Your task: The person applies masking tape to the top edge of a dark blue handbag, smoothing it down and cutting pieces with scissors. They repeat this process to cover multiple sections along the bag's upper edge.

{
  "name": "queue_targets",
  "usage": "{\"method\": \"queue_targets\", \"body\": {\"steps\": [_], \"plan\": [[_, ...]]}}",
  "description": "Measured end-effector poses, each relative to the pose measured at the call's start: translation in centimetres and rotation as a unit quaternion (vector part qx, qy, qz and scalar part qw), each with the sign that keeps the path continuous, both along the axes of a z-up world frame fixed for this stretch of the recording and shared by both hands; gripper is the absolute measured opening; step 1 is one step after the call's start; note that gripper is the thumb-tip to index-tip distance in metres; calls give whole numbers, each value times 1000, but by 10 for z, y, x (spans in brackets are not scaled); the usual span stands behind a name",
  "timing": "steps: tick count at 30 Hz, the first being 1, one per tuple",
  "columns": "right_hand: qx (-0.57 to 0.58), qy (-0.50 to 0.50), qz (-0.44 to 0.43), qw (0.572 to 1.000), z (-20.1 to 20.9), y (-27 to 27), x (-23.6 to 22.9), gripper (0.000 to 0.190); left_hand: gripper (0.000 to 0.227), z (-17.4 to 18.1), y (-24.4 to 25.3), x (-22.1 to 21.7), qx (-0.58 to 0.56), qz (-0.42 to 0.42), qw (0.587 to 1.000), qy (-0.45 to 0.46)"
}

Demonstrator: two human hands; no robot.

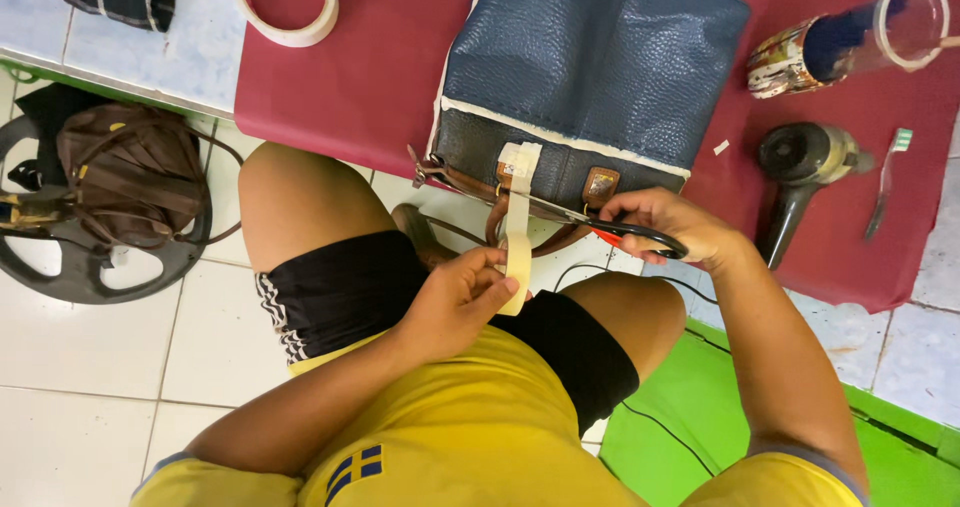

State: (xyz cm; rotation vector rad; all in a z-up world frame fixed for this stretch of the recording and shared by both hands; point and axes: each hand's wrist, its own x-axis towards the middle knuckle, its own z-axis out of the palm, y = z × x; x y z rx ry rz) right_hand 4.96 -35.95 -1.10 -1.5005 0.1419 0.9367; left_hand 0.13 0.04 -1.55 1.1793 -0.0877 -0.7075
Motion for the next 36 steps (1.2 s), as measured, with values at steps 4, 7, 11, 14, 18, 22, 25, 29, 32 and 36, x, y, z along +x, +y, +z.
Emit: {"method": "queue_targets", "body": {"steps": [4,7,11,14,18,22,25,29,32,36], "plan": [[-4,-10,2,1000,-7,-3,-2,50,27,-1,0,-1,2,-4,1000,10],[-16,-7,-6,1000,-6,-2,-2,47,25,0,-2,-4,-10,-5,1000,14],[-11,-12,10,1000,-1,-2,-4,50,22,21,2,-10,-47,-24,998,20],[17,-11,23,1000,0,-9,-14,63,21,35,20,-10,-82,-46,996,7],[95,-9,-6,995,12,-1,-38,85,22,82,61,33,-103,-12,987,-125],[219,-63,-89,970,-48,-15,-88,103,28,71,82,86,98,127,941,-298],[375,-79,-168,908,-100,-3,-127,127,29,24,88,126,561,114,585,-574],[634,-37,-161,756,-173,10,-190,99,18,-49,88,161,575,123,485,-648],[633,-99,-240,729,-203,25,-223,104,22,-32,73,151,560,176,473,-657],[620,-82,-296,722,-239,22,-252,107,19,-1,22,114,422,115,589,-679]]}}
